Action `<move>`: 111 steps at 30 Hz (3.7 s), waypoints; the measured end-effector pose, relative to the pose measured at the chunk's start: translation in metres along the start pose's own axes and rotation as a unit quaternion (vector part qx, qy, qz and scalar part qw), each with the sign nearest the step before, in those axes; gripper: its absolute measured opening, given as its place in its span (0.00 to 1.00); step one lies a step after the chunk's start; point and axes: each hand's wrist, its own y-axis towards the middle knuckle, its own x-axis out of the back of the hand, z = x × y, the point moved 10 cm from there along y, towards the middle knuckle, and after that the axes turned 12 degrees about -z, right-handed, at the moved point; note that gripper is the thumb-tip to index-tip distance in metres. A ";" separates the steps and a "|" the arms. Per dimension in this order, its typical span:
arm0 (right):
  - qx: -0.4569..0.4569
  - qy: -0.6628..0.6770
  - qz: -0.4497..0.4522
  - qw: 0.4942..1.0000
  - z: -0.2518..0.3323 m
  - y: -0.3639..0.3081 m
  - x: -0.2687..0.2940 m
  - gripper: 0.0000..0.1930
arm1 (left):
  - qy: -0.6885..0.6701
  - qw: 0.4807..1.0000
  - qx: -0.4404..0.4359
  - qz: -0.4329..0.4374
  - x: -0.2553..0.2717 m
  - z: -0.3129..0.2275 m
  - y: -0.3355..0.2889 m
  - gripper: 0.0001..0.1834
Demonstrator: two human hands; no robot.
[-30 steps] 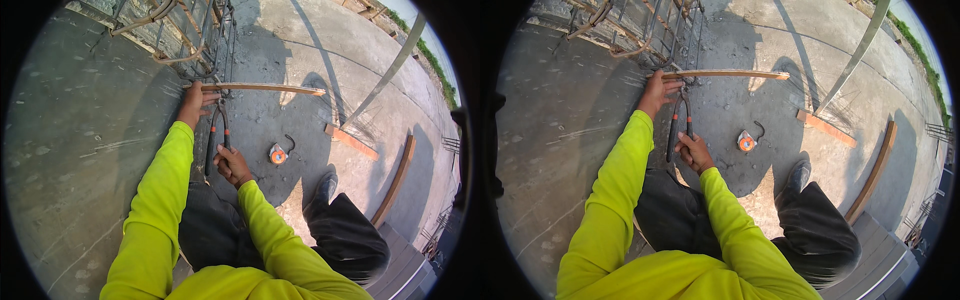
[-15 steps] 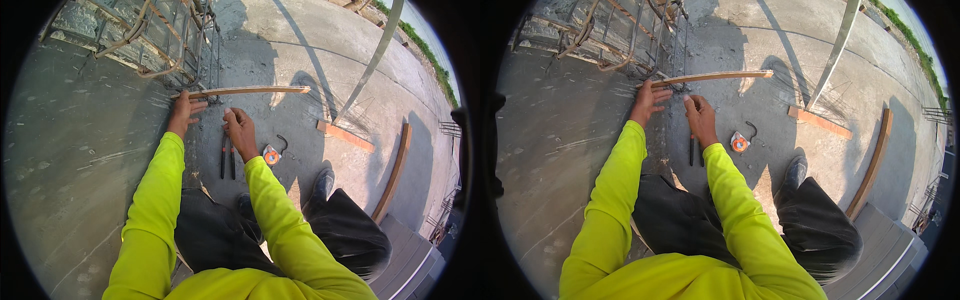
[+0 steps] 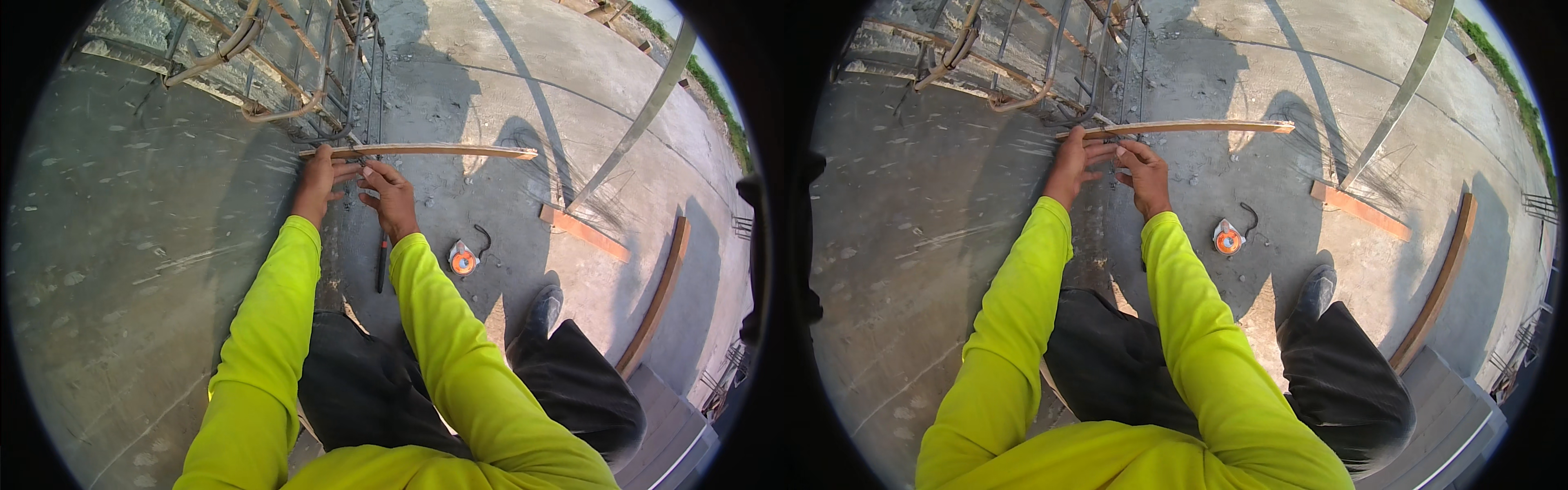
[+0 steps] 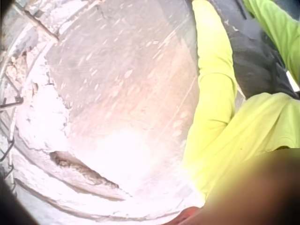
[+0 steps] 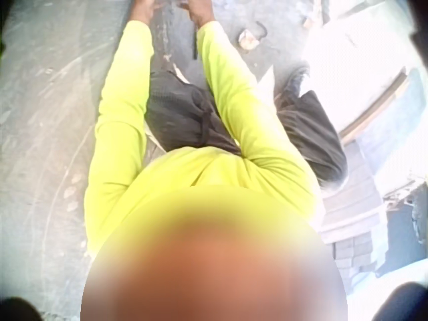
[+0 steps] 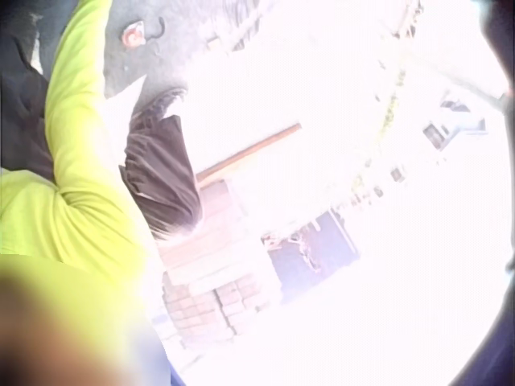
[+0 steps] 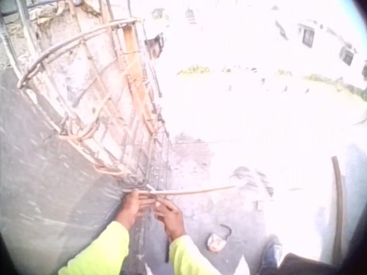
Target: The person cuts a wooden plank with a hand saw, then uses pliers to tie wire around a vertical rebar cage. They position the cut wood against the rebar and secure it with wire, repeating the tying process at multiple points along the cage.
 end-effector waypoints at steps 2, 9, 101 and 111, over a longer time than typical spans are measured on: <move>-0.023 0.061 -0.022 0.998 -0.010 0.005 -0.002 0.13 | 0.001 1.000 0.005 -0.006 0.001 0.002 0.002 0.40; 0.118 -0.047 -0.056 0.990 -0.004 0.004 -0.017 0.10 | 0.009 0.999 0.004 -0.036 0.008 0.003 0.005 0.37; 0.304 -0.501 0.036 0.810 0.008 -0.074 -0.019 0.34 | 0.005 0.999 -0.018 -0.026 0.007 0.001 0.003 0.40; 0.305 -0.522 -0.002 0.797 0.022 -0.071 -0.026 0.26 | -0.006 0.999 -0.033 -0.039 0.007 -0.001 -0.001 0.38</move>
